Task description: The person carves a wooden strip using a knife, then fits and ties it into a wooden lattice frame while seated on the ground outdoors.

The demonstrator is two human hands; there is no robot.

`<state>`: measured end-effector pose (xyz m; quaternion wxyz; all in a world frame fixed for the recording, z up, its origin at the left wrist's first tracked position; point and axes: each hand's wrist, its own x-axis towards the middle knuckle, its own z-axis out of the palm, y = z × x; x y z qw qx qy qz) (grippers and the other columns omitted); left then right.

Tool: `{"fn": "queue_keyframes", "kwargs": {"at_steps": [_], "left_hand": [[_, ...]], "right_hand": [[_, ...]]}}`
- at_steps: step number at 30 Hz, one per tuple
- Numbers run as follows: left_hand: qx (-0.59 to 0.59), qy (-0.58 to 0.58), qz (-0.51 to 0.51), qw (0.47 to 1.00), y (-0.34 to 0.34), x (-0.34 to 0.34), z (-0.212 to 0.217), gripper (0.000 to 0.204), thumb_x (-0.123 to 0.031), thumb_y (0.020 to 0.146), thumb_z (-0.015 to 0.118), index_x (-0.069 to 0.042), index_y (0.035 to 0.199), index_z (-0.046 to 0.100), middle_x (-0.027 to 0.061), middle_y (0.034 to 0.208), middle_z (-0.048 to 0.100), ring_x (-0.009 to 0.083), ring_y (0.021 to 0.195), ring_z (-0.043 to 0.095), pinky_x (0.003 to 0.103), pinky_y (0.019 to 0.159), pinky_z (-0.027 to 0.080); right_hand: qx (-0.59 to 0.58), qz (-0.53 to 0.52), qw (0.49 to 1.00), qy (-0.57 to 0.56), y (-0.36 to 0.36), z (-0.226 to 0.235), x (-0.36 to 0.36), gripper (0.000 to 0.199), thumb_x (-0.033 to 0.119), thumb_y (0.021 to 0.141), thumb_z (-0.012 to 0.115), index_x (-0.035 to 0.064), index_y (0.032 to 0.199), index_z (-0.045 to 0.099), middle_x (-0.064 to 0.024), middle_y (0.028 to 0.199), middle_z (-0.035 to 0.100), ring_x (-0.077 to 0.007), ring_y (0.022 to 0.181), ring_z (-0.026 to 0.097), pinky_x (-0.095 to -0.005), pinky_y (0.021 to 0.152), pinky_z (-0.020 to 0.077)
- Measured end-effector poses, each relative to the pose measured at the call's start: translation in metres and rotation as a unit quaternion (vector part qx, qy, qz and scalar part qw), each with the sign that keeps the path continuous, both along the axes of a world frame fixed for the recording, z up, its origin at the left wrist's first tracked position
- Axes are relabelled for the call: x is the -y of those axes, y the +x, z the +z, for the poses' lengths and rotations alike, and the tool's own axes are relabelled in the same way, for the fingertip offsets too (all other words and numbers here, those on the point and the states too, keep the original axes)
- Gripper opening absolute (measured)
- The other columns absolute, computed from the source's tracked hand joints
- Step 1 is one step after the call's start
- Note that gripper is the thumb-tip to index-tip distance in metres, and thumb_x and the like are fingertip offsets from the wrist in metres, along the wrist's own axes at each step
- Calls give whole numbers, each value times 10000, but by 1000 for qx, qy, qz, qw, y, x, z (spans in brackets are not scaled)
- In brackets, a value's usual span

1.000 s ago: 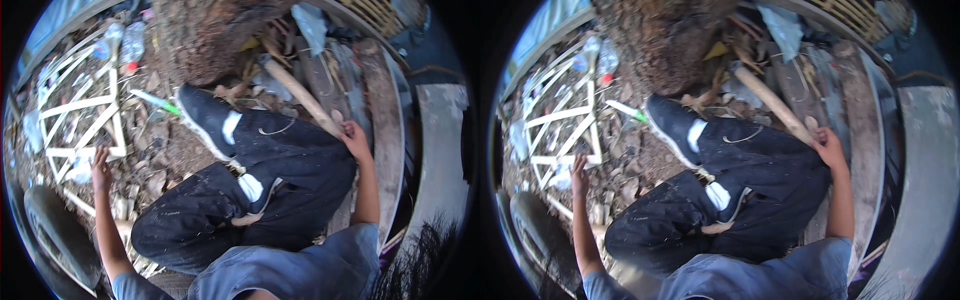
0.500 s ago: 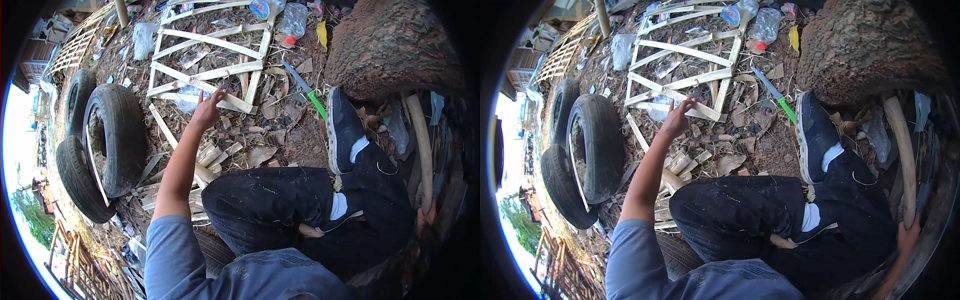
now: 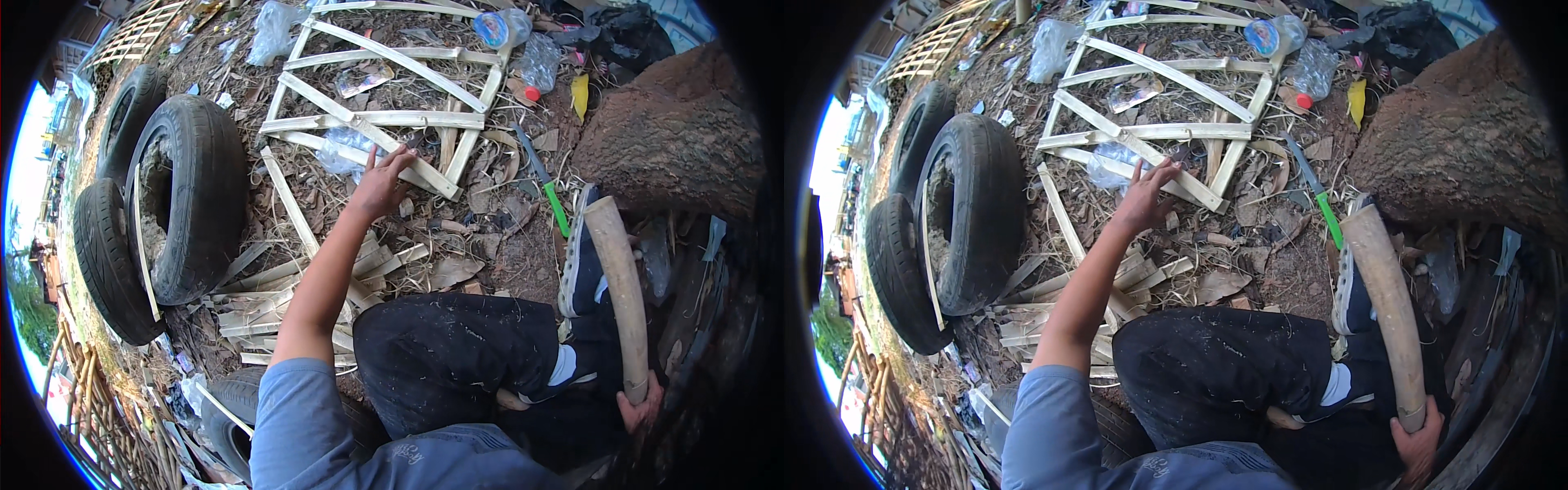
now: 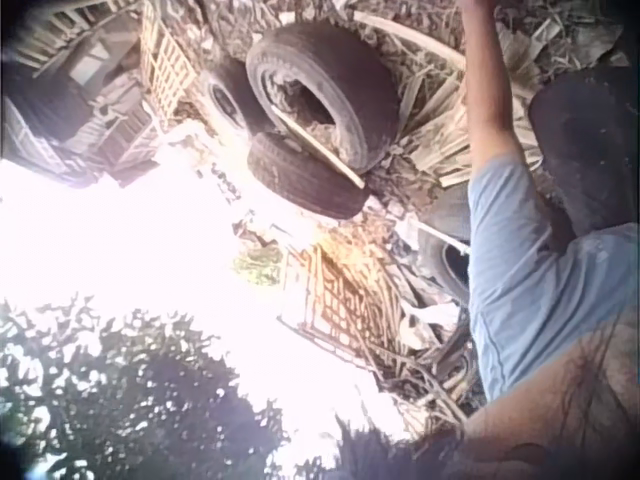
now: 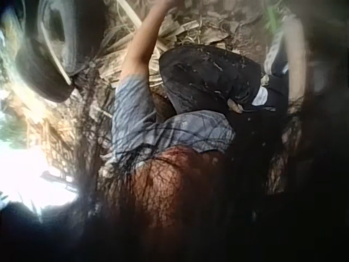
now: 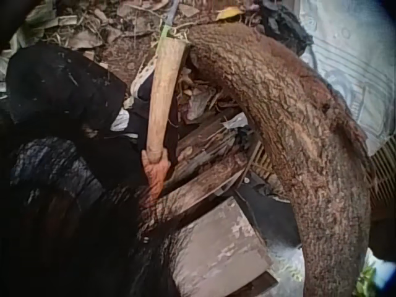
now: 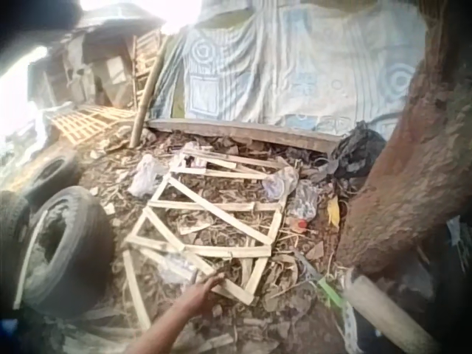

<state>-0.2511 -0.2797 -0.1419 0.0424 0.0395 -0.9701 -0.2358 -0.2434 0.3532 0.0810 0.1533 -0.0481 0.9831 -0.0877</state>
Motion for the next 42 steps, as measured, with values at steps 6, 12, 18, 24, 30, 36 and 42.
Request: {"fn": "queue_keyframes", "kwargs": {"at_steps": [6, 12, 18, 24, 30, 36, 42], "left_hand": [[-21, 5, 13, 1000, -1, 2, -16, 673, 22, 712, 653, -154, 1333, 463, 61, 1427, 493, 199, 1391, 377, 510, 1205, 100], [-46, 11, -13, 999, -12, 4, -16, 656, 20, 766, 590, -164, 1378, 440, 81, 1448, 467, 189, 1352, 429, 513, 1202, 116], [-37, 28, 31, 998, 0, 13, -26, 675, -34, 742, 683, -188, 1360, 457, 78, 1433, 486, 198, 1347, 435, 491, 1210, 120], [-61, 50, 29, 996, -6, 2, -20, 729, -1, 687, 656, -168, 1364, 445, 78, 1420, 494, 217, 1335, 449, 510, 1210, 101], [-77, 60, 36, 995, -1, 6, -23, 727, 57, 680, 535, -155, 1369, 442, 96, 1408, 503, 229, 1332, 454, 533, 1209, 64], [-100, 65, 35, 992, -3, 1, -31, 728, 59, 681, 496, -152, 1375, 438, 108, 1393, 520, 233, 1341, 445, 532, 1209, 48], [-91, 66, 38, 993, -3, 0, -27, 753, 56, 674, 497, -161, 1391, 418, 115, 1409, 505, 238, 1339, 448, 534, 1209, 45]], "right_hand": [[106, 126, 963, -215, -12, -44, 167, 372, 128, 642, 775, -8, 918, 566, -193, 767, 659, -366, 769, 694, -392, 676, 525], [62, 100, 963, -241, -11, -102, 194, 341, 122, 703, 778, -10, 936, 567, -206, 804, 665, -395, 803, 686, -416, 682, 528], [11, 141, 972, -187, -21, -130, 198, 403, 173, 716, 801, -6, 981, 556, -248, 840, 666, -446, 829, 664, -468, 683, 528], [22, 166, 976, -141, -23, -138, 191, 442, 204, 719, 805, -4, 1014, 549, -266, 848, 660, -456, 828, 661, -476, 686, 530], [66, 173, 980, -71, -21, -131, 202, 426, 190, 723, 800, -11, 997, 543, -259, 830, 658, -465, 804, 654, -485, 674, 525], [80, 170, 981, -56, -24, -126, 200, 419, 212, 736, 785, -4, 997, 538, -267, 831, 656, -473, 796, 645, -494, 664, 518], [58, 177, 977, -106, -26, -133, 196, 427, 214, 741, 781, -7, 1014, 536, -275, 841, 654, -479, 803, 639, -493, 671, 517]]}}
